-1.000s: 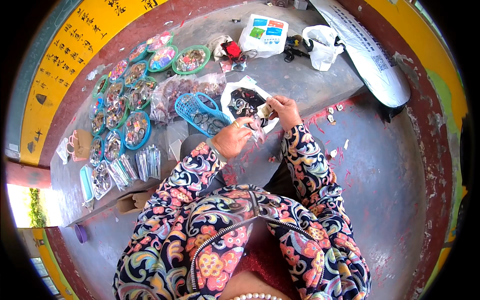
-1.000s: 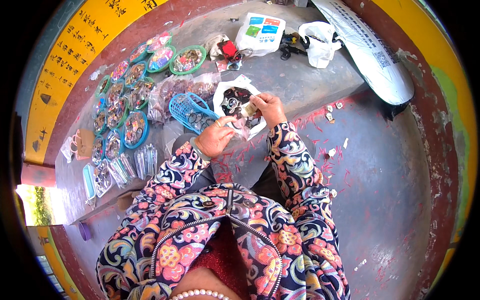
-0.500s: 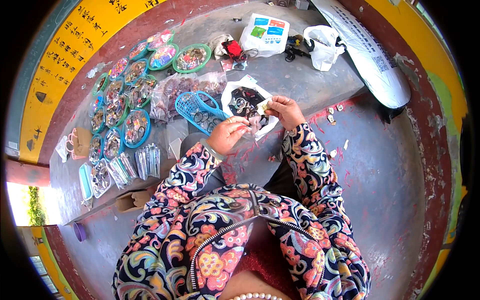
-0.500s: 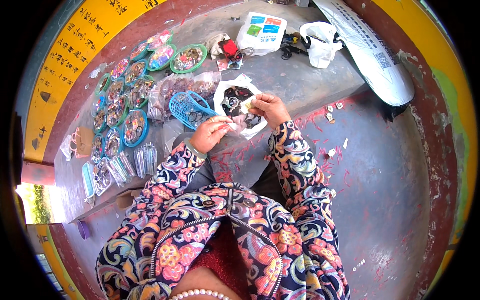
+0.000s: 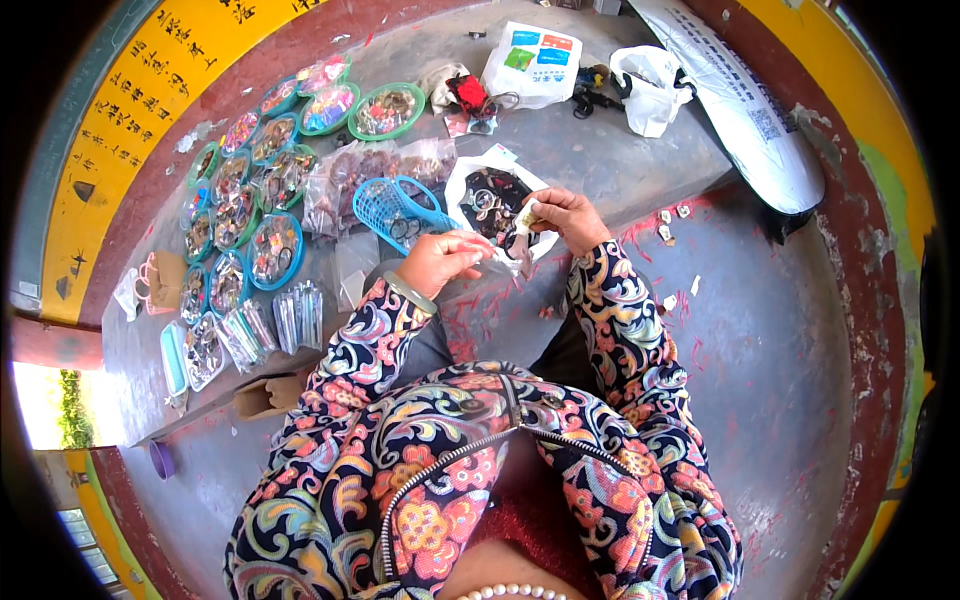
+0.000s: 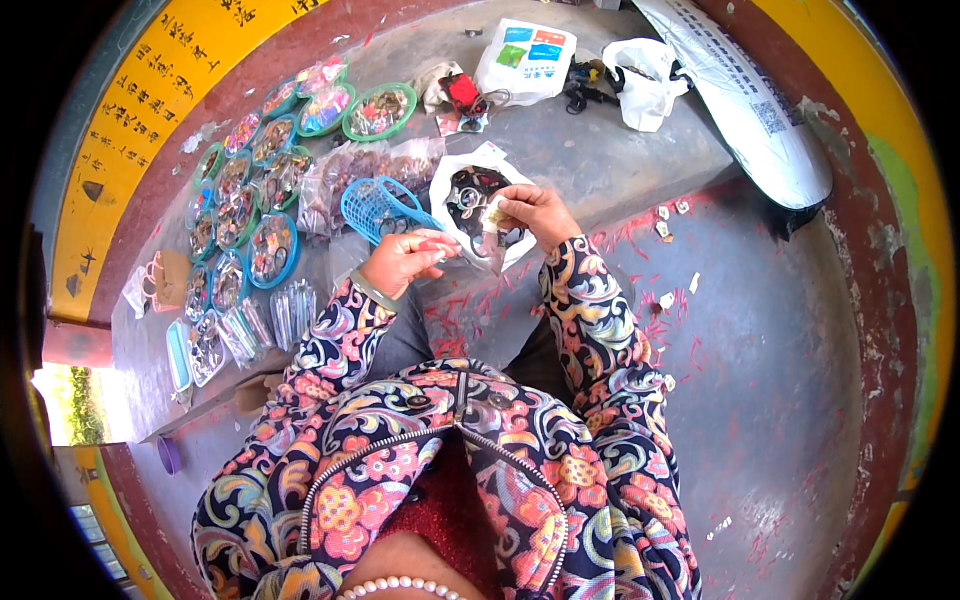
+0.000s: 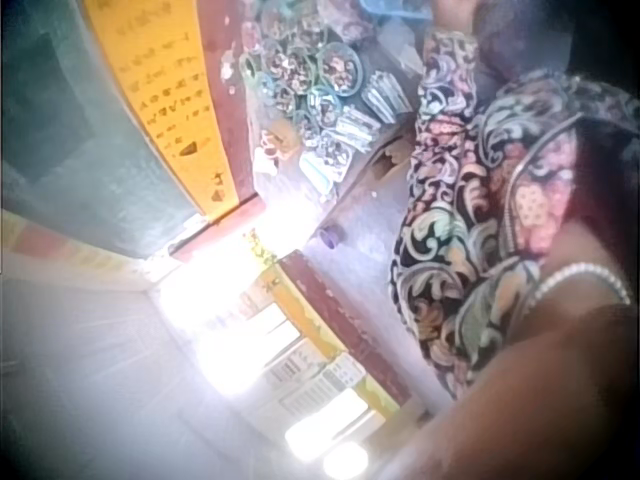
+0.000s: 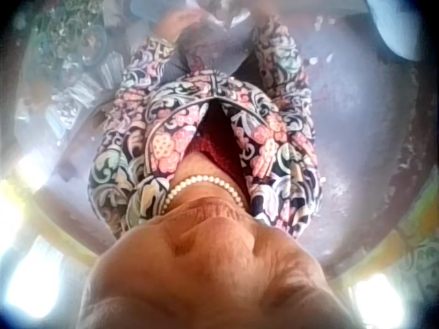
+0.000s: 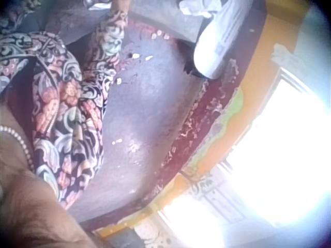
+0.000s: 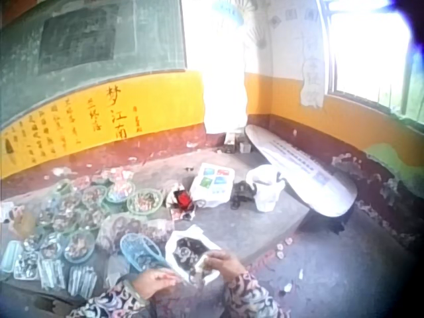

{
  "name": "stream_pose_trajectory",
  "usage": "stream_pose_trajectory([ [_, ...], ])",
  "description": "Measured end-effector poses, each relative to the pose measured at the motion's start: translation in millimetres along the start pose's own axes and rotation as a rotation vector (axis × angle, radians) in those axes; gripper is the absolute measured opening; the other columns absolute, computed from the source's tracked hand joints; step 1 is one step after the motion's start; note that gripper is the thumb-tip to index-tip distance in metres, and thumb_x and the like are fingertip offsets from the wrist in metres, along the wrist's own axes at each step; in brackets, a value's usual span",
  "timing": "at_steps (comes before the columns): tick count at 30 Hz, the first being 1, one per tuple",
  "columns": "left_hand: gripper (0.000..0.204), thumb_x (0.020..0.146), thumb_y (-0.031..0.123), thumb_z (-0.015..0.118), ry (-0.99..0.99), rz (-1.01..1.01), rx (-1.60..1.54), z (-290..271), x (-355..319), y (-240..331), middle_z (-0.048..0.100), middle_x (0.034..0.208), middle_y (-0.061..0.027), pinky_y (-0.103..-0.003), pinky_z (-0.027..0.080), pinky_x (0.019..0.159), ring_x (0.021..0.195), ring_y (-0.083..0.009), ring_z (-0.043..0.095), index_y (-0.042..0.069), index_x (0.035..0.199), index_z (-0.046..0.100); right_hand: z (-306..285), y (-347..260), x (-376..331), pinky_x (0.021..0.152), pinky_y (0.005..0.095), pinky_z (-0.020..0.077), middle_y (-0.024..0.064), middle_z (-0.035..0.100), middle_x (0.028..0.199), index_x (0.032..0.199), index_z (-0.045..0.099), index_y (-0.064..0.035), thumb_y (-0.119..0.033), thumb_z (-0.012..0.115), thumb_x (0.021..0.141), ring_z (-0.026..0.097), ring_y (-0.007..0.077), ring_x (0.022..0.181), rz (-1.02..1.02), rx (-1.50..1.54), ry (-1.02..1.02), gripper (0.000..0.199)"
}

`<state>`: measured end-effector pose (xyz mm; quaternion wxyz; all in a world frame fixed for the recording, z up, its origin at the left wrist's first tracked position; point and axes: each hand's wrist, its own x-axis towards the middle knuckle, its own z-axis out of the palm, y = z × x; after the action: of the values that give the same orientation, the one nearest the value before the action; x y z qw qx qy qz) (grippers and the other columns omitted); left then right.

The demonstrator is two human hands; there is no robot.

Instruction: The person sits on the floor and repeatedly picks up small keychains from a white bag, places them into clear plastic bags, and seals them. The packaged keychains are then placed into a blue basket. The person handles the items one at a time throughout the clip.

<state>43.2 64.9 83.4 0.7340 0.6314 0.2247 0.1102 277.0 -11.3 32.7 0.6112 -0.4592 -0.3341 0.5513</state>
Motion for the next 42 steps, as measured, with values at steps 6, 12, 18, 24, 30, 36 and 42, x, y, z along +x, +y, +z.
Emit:
stream_pose_trajectory([
  [6,0.019,0.080,0.008,0.055,0.010,-0.122,-0.078,-1,-1,-6,0.059,0.094,-0.0088,-0.021,0.046,0.065,0.086,-0.0156,0.058,-0.003,0.096,0.057,5,2,0,0.061,0.0207,0.0479,0.0039,0.061,0.078,0.091,0.060,-0.0006,-0.007,0.056,0.079,0.058,0.0108,0.068,0.006,-0.021,-0.041,0.013],
  [12,0.025,0.079,0.014,0.058,0.010,-0.111,0.074,-3,0,-7,0.061,0.087,-0.0091,-0.019,0.044,0.050,0.077,-0.0139,0.060,-0.003,0.097,0.058,14,-3,-5,0.053,0.0193,0.0469,0.0030,0.062,0.076,0.090,0.061,-0.0030,-0.008,0.057,0.079,0.058,0.0098,0.064,0.061,-0.047,-0.042,0.013],
  [18,0.021,0.079,0.014,0.057,0.014,-0.060,0.059,-3,0,-8,0.062,0.086,-0.0086,-0.018,0.041,0.046,0.071,-0.0112,0.059,-0.003,0.093,0.060,22,0,-7,0.056,0.0199,0.0483,0.0019,0.061,0.078,0.094,0.062,-0.0053,-0.010,0.059,0.078,0.057,0.0085,0.064,0.061,-0.083,-0.079,0.016],
  [24,0.017,0.077,0.006,0.057,-0.014,-0.027,0.127,2,-2,-1,0.061,0.089,-0.0079,-0.019,0.047,0.054,0.077,-0.0128,0.059,-0.003,0.091,0.060,23,4,-7,0.062,0.0222,0.0489,0.0034,0.062,0.084,0.096,0.061,-0.0036,-0.009,0.056,0.080,0.058,0.0109,0.073,0.042,-0.093,-0.164,0.017],
  [30,0.016,0.077,0.003,0.053,-0.113,0.072,0.004,-8,-1,-18,0.060,0.089,-0.0112,-0.025,0.049,0.066,0.081,-0.0156,0.059,-0.005,0.090,0.059,25,4,-8,0.064,0.0220,0.0481,0.0029,0.061,0.084,0.096,0.060,-0.0038,-0.009,0.054,0.082,0.058,0.0105,0.075,0.034,-0.096,-0.188,0.016],
  [36,0.026,0.083,0.020,0.051,-0.030,-0.182,-0.031,0,-12,1,0.059,0.080,-0.0090,-0.023,0.048,0.062,0.072,-0.0140,0.060,-0.004,0.088,0.058,28,4,-9,0.062,0.0208,0.0459,0.0023,0.060,0.084,0.098,0.058,-0.0047,-0.010,0.054,0.082,0.056,0.0084,0.071,0.014,-0.086,-0.205,0.017],
  [42,0.032,0.084,0.031,0.051,0.053,-0.099,0.195,12,-9,-5,0.060,0.074,-0.0054,-0.019,0.045,0.052,0.059,-0.0107,0.059,0.001,0.093,0.057,36,1,-13,0.057,0.0191,0.0428,-0.0005,0.058,0.079,0.099,0.057,-0.0051,-0.009,0.055,0.081,0.054,0.0061,0.066,0.006,-0.097,-0.240,0.018],
])
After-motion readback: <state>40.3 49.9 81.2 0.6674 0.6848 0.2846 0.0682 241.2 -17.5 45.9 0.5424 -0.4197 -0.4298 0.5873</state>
